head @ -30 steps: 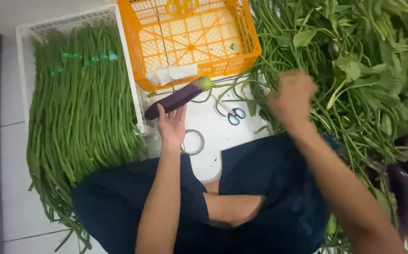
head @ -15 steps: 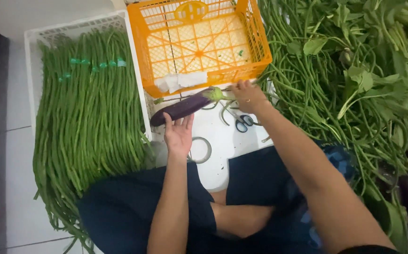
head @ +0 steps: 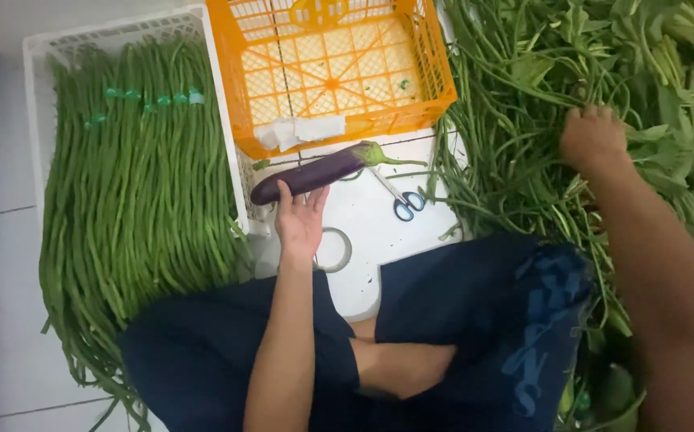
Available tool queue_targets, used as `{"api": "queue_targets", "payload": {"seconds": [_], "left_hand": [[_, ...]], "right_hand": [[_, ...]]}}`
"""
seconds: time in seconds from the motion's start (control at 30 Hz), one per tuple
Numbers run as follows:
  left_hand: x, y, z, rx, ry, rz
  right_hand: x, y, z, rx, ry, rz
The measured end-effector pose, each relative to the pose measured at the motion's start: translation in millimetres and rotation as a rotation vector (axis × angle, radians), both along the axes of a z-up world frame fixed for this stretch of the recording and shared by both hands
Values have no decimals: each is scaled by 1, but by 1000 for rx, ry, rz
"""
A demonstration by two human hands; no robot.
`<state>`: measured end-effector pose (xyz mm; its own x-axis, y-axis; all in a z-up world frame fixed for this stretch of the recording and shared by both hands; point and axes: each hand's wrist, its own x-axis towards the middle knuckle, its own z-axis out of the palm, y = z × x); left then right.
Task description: Cleaning eggplants and cucumbers by wiping them with a cloth and sorting them into a plastic crate.
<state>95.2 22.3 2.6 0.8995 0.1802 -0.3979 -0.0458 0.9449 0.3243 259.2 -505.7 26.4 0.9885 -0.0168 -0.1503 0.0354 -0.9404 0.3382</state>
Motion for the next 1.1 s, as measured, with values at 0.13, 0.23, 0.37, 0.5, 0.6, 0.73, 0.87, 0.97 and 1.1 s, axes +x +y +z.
{"api": "queue_targets", "payload": {"seconds": [0.13,0.23,0.37,0.5,0.6,0.73,0.87,0.97,1.1], "left_hand": [[1,-2,0,-12,2,21],[2,2,-10,-24,39,43],[6,8,-27,37,108,19],[7,9,-23,9,112,27],[6,9,-31,-38,130,61],[7,6,-22,3,112,55],[9,3,-31,43,88,14],[8,3,-34,41,71,10],[7,6,-38,19,46,-7]], "right_hand": [[2,45,3,253,-16,36],[-18,134,42,125,86,90],[-38,220,44,16,444,268],[-34,261,-2,-14,327,593],[-39,275,10,156,353,579],[-30,301,0,480,438,342],[-11,292,-72,487,418,384],[-14,278,-74,406,353,422],[-21,226,-71,82,301,591]]}}
